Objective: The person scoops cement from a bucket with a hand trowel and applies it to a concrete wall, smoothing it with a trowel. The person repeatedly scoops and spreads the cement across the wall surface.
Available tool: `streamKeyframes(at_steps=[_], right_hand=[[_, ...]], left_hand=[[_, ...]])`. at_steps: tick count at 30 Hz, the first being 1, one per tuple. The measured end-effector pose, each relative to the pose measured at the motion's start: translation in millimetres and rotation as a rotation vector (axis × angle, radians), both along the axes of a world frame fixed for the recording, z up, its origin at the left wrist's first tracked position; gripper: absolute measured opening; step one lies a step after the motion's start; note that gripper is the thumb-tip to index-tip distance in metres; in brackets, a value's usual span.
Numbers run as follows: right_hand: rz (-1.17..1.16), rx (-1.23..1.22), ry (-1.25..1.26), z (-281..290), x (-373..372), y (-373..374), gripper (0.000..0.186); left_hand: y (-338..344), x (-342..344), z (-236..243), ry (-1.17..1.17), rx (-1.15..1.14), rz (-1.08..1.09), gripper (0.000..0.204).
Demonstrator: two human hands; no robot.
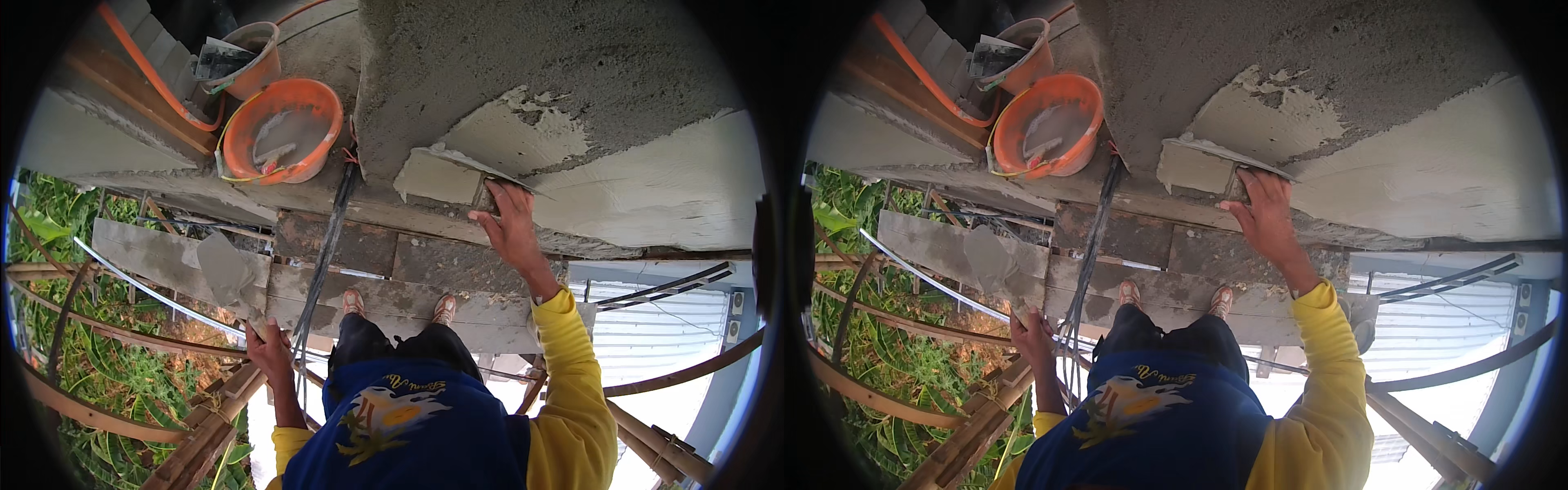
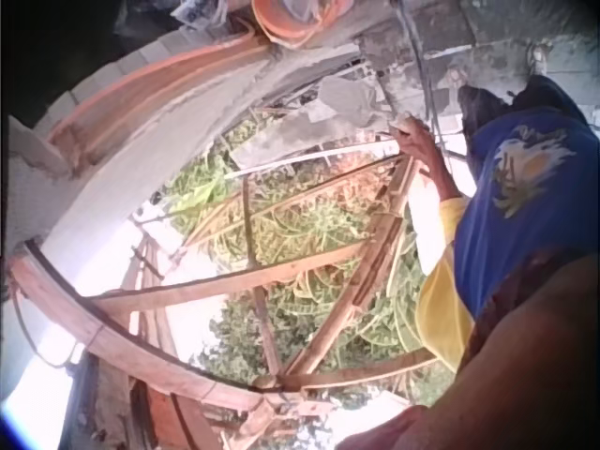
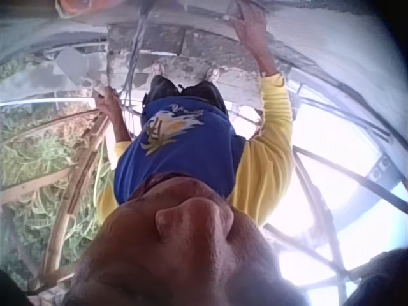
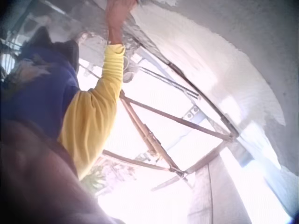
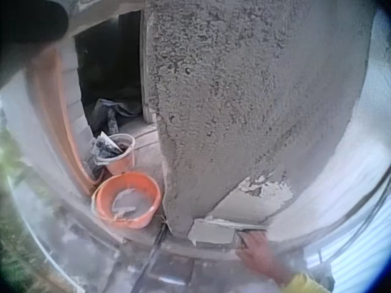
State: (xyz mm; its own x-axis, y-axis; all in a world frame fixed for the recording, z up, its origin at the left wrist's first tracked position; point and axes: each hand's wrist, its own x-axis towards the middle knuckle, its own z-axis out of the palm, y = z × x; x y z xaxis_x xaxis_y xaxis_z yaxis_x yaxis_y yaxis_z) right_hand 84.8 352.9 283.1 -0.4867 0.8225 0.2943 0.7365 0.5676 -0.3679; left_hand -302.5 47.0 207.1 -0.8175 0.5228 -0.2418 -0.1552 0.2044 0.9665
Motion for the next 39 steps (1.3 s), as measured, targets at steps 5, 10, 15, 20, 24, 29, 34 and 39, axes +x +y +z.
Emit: streamKeyframes(at_steps=[5, 10, 15, 20, 24, 29, 34, 39], right_hand=[[-0.096, 0.019, 0.138, 183, 24, -2, 0.064], [-0.244, 0.230, 0.484, 275, 72, -18, 0.071], [-0.400, 0.180, 0.811, 158, 54, -39, 0.063], [-0.545, 0.092, 0.870, -53, -1, -13, 0.037], [-0.525, 0.299, 0.585, -97, -13, 14, 0.034], [-0.824, 0.273, 0.850, -65, 122, 19, 0.035], [-0.656, 0.271, 0.444, -32, 169, -16, 0.034], [-0.007, 0.207, -0.314, -127, 106, -15, 0.028]], left_hand=[[13, 9, 0, -0.008, 0.020, -0.047, 0.025], [17, 24, -3, -0.014, 0.079, 0.001, 0.022], [19, 34, -3, -0.006, 0.109, 0.010, 0.014], [9, 40, 18, 0.032, 0.063, -0.001, 0.014], [7, 41, 40, 0.052, 0.024, -0.036, 0.015], [-12, 46, 42, 0.148, -0.009, -0.030, 0.017], [-11, 51, 21, 0.064, -0.015, -0.030, 0.021], [4, 54, 22, 0.057, -0.059, -0.060, 0.020]])
